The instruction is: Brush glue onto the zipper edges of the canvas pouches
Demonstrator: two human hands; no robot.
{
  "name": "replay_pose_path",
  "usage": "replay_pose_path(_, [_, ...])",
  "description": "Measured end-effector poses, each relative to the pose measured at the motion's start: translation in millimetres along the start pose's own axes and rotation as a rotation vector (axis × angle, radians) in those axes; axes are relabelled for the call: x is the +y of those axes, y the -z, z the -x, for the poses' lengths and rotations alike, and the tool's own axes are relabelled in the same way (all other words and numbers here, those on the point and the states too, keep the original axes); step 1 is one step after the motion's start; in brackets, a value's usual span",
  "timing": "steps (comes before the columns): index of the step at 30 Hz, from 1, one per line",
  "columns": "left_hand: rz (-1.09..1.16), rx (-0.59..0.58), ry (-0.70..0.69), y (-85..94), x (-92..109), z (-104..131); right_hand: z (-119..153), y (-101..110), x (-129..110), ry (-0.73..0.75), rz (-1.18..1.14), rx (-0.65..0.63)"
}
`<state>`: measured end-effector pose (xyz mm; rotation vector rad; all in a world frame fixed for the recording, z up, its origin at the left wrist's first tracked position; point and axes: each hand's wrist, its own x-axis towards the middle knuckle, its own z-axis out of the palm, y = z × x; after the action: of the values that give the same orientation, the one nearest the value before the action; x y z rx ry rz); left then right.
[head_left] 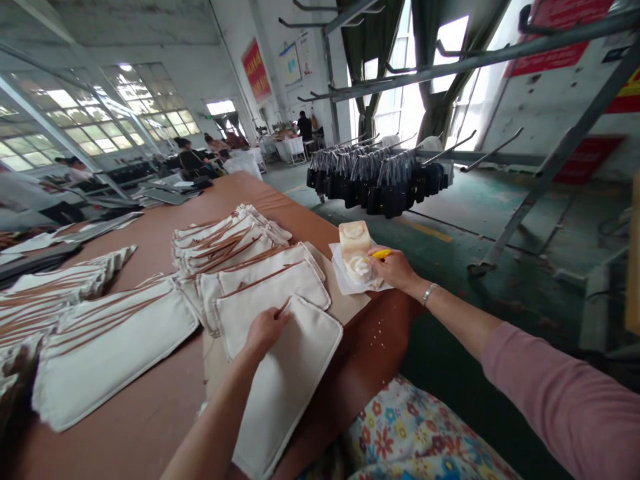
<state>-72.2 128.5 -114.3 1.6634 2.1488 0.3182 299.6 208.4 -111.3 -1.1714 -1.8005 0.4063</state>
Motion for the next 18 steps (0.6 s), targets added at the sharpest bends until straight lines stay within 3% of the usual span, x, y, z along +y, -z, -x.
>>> replay_pose_path(6, [0.228, 0.017, -0.06, 12.7, 13.7, 38.4, 29.5, 18.8, -9.8, 0.16, -0.05, -0.134])
replay_pose_path(11, [0.423, 0.017, -0.151, 28.2, 33.6, 85.5, 47.1, 30.9, -28.8, 0.167, -0.058, -0.087])
replay_pose_path(14, [0.457, 0.06, -0.202, 32.7, 46.1, 108.2, 53.8, 37.1, -58.8, 0.092, -0.131, 0.028])
replay_pose_path(18, [0.511, 0.064, -0.305, 34.0, 59.0, 128.8, 61.2, 40.1, -118.0, -0.1, -0.495, 0.118])
